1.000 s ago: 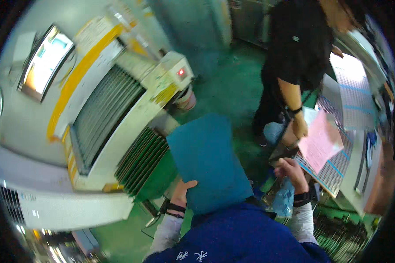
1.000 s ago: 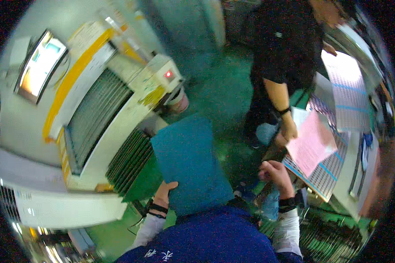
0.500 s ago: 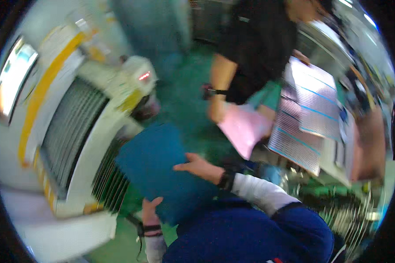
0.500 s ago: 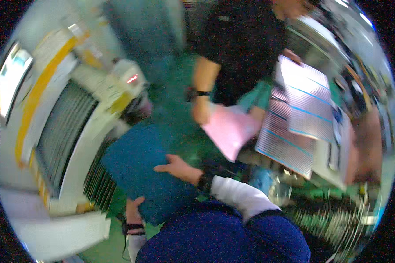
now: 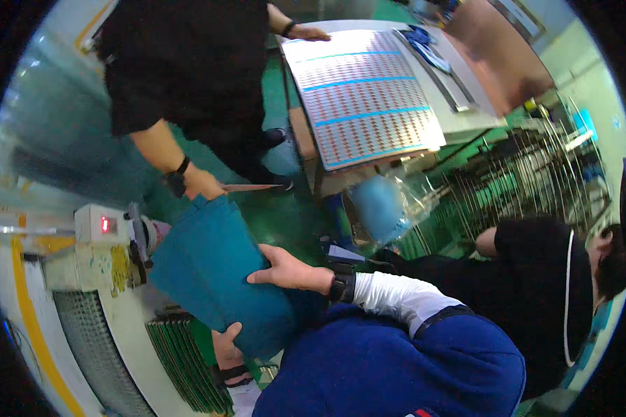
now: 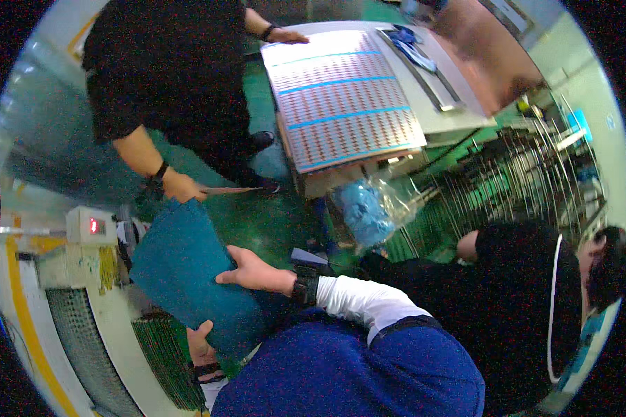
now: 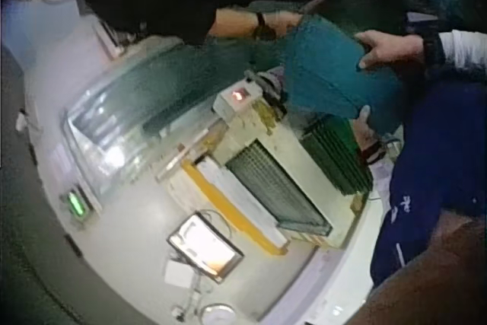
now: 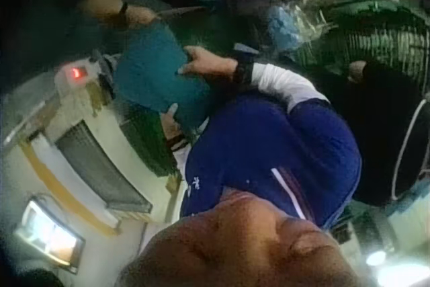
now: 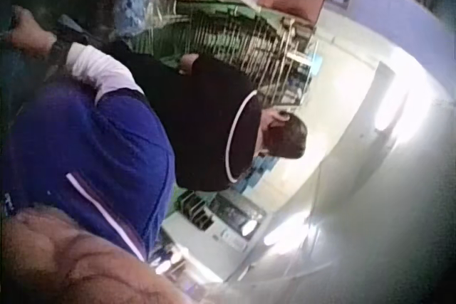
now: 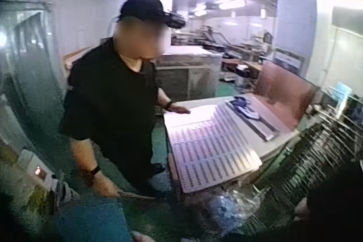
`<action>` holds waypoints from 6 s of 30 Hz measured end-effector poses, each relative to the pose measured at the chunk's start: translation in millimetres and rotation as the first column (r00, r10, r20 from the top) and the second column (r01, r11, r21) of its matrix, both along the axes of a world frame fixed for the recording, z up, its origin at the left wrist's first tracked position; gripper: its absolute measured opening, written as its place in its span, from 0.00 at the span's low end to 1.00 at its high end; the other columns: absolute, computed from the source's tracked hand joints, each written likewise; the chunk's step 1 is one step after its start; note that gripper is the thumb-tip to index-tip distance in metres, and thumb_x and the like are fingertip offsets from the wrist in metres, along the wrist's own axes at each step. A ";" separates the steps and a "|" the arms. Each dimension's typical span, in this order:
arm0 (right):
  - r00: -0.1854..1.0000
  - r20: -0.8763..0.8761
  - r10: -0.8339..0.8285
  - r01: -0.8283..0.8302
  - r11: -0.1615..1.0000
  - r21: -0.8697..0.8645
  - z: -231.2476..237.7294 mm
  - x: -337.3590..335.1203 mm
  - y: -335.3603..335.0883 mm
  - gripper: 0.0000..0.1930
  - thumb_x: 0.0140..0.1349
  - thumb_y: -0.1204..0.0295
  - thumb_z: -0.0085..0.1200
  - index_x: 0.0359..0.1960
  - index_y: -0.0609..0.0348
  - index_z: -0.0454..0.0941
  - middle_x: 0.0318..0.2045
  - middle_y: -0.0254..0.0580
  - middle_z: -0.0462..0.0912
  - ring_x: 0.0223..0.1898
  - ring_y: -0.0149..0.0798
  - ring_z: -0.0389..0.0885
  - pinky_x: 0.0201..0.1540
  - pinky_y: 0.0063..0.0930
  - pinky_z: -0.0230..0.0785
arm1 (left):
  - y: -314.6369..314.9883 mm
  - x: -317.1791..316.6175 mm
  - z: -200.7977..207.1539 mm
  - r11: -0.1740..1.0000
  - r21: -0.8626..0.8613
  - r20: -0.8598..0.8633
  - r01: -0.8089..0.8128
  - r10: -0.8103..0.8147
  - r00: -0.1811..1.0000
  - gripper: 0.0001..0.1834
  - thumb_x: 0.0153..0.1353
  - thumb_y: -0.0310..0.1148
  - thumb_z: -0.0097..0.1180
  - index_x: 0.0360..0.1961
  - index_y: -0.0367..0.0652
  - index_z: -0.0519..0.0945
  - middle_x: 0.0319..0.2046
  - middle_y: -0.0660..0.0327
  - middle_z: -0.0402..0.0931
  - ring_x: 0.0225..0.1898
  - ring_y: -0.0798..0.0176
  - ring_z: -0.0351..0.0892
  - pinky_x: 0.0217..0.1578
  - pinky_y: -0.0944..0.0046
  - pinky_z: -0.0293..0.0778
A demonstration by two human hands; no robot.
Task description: Loading green panels into an industrial machine and organizing metal racks on the floor.
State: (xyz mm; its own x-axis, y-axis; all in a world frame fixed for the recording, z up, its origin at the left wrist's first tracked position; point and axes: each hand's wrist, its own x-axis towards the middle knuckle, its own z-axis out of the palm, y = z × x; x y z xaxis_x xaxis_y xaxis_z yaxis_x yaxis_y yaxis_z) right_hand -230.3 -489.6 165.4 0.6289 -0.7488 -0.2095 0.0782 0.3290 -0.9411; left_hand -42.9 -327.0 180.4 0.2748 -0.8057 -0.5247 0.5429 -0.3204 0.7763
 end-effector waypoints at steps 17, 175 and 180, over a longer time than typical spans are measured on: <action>0.861 -0.044 -0.507 0.503 0.835 0.226 -4.1 -169.4 -48.0 0.24 0.53 0.73 0.64 0.52 0.66 0.72 0.45 0.42 0.80 0.44 0.35 0.78 0.49 0.31 0.71 | -164.2 -106.1 -7.8 0.828 -0.082 -0.052 0.555 -0.559 0.827 0.26 0.51 0.25 0.63 0.53 0.34 0.73 0.47 0.56 0.77 0.46 0.59 0.78 0.49 0.59 0.74; 0.509 -0.405 0.760 -0.294 -0.288 -0.911 86.9 684.2 294.9 0.16 0.58 0.57 0.55 0.34 0.59 0.82 0.34 0.48 0.82 0.43 0.53 0.76 0.42 0.47 0.67 | 391.0 -50.5 -263.1 0.095 0.382 0.561 -0.919 0.767 0.312 0.45 0.48 0.30 0.67 0.66 0.32 0.57 0.60 0.53 0.68 0.59 0.60 0.69 0.58 0.62 0.66; 0.042 -0.313 0.949 -0.526 -0.245 -0.815 58.4 543.9 280.7 0.14 0.60 0.61 0.56 0.40 0.58 0.81 0.32 0.49 0.82 0.35 0.53 0.81 0.39 0.41 0.72 | 399.8 -38.8 -226.1 0.175 0.408 0.659 -0.896 0.623 0.422 0.37 0.49 0.30 0.65 0.62 0.38 0.67 0.47 0.53 0.80 0.48 0.59 0.79 0.50 0.62 0.73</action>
